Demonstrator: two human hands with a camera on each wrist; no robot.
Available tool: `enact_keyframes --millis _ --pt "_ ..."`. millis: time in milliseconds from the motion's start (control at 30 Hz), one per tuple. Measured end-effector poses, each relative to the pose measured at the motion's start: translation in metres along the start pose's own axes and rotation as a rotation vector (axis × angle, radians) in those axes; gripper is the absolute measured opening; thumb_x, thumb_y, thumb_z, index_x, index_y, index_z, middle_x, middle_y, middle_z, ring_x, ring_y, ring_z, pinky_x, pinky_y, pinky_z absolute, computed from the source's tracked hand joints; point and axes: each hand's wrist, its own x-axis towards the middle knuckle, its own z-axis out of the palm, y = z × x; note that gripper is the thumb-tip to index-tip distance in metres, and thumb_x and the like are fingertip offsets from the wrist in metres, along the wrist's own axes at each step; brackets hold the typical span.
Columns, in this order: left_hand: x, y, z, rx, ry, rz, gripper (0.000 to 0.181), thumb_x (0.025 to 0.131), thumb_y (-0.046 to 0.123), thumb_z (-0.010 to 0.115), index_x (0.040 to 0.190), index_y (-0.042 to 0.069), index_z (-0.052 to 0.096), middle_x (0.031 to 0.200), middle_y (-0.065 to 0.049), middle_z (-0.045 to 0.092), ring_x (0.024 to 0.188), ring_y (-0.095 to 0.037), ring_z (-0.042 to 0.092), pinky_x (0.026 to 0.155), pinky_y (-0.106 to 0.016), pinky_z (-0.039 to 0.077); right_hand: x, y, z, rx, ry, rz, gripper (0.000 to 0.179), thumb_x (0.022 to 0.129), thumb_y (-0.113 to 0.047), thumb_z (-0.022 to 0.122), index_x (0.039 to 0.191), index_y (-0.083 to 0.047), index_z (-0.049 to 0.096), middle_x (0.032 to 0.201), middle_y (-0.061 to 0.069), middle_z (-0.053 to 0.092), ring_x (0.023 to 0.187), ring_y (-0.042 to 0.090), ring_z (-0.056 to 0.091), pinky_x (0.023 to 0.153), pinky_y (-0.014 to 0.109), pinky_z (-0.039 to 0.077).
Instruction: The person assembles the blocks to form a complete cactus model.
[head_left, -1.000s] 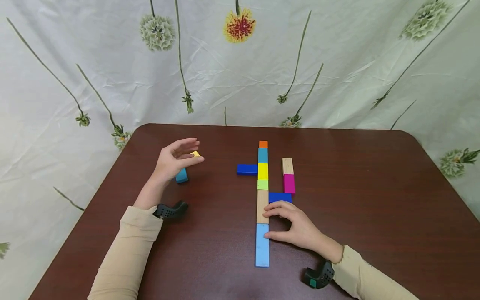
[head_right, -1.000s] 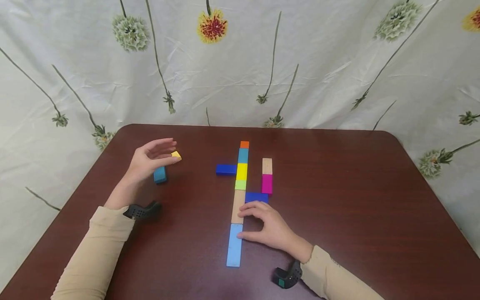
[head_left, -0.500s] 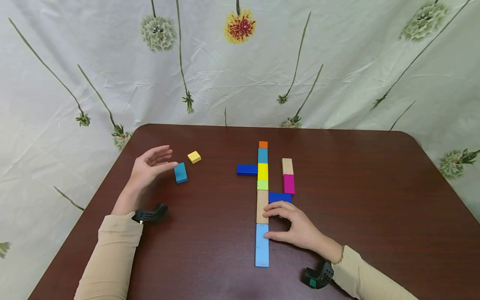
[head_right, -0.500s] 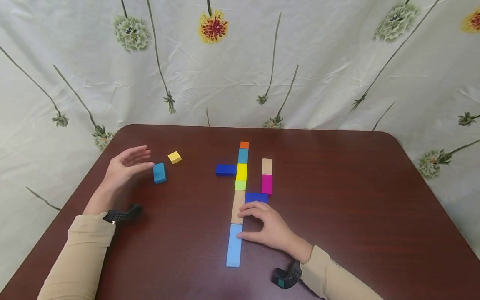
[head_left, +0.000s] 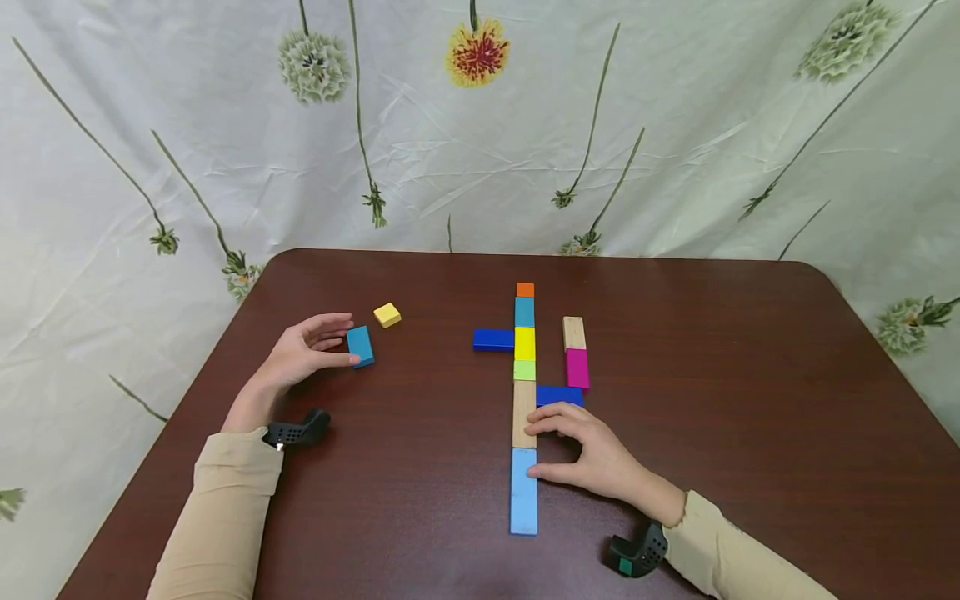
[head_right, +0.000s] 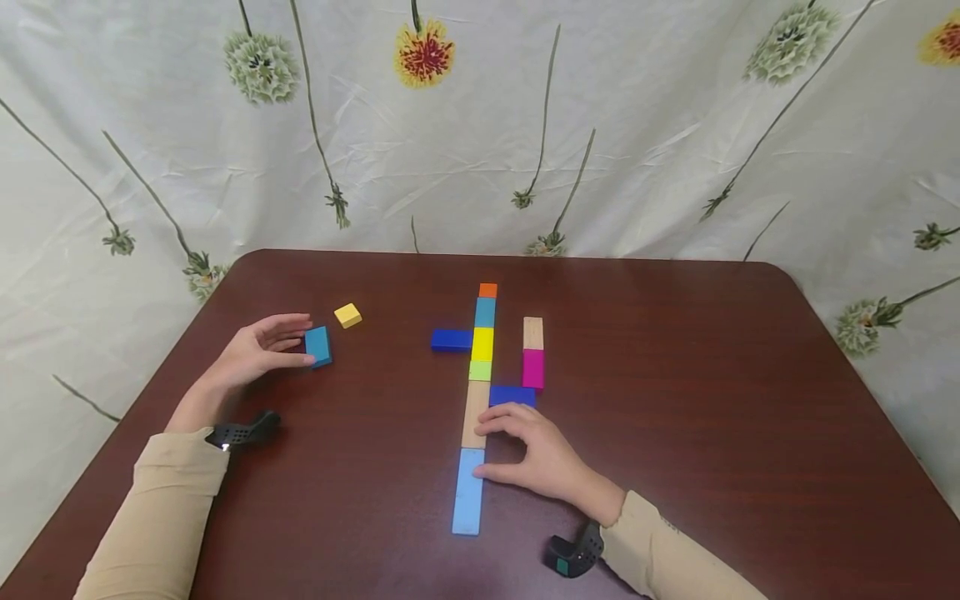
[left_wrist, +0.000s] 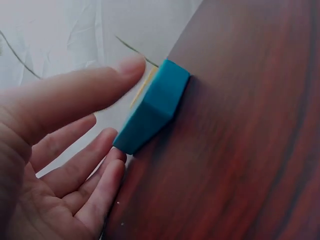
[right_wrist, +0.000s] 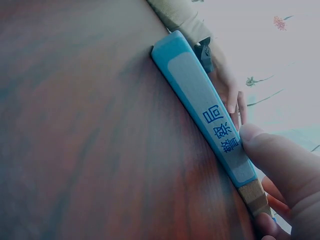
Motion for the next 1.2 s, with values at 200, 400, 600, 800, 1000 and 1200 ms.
enact_keyframes --millis 200,400,600,800,1000,1200 --pt "0.0 0.002 0.002 0.069 -0.044 -0.014 0.072 0.075 0.019 0.08 0.136 0.003 0.045 0.138 -0.015 0.046 0.121 -0.031 0.045 0.099 -0.036 0.041 0.0 0.001 0.0 -0.004 0.004 -0.006 0.039 0.075 -0.04 0.078 0.109 -0.024 0.067 0.118 -0.013 0.056 0.111 0.01 0.05 0.09 0.032 0.044" --pt "-0.001 0.002 0.002 0.085 -0.017 -0.045 0.071 0.075 0.021 0.081 0.135 0.003 0.048 0.136 -0.015 0.048 0.119 -0.031 0.047 0.096 -0.03 0.044 0.0 0.001 0.001 -0.003 0.001 -0.005 0.039 0.075 -0.04 0.078 0.109 -0.024 0.067 0.118 -0.013 0.056 0.111 0.01 0.05 0.09 0.032 0.044" --pt "-0.001 0.004 -0.002 0.056 0.011 -0.102 0.072 0.075 0.027 0.08 0.136 0.007 0.048 0.137 -0.012 0.048 0.117 -0.03 0.052 0.097 -0.035 0.044 0.0 -0.001 0.0 -0.006 -0.002 0.002 0.039 0.075 -0.041 0.078 0.109 -0.024 0.067 0.118 -0.013 0.056 0.111 0.01 0.05 0.09 0.032 0.044" --pt "0.001 0.016 0.002 0.033 0.027 -0.111 0.072 0.076 0.028 0.08 0.137 0.007 0.048 0.138 -0.012 0.047 0.119 -0.029 0.052 0.097 -0.038 0.044 0.0 -0.002 -0.001 -0.007 -0.002 -0.003 0.039 0.075 -0.04 0.078 0.109 -0.024 0.067 0.118 -0.012 0.056 0.111 0.01 0.05 0.09 0.032 0.044" --pt "0.01 0.036 0.013 -0.014 0.051 -0.058 0.069 0.077 0.023 0.079 0.136 0.006 0.049 0.137 -0.013 0.046 0.118 -0.03 0.052 0.089 -0.03 0.048 0.0 -0.002 -0.001 -0.004 -0.008 -0.001 0.039 0.075 -0.04 0.078 0.109 -0.024 0.067 0.118 -0.012 0.056 0.111 0.01 0.05 0.091 0.032 0.044" --pt "0.021 0.054 0.025 -0.078 0.041 -0.004 0.069 0.075 0.017 0.08 0.136 0.006 0.05 0.139 -0.011 0.045 0.118 -0.029 0.052 0.084 -0.024 0.049 0.0 -0.003 -0.001 -0.002 -0.011 0.005 0.039 0.075 -0.041 0.078 0.109 -0.024 0.067 0.118 -0.013 0.056 0.111 0.01 0.05 0.091 0.033 0.044"
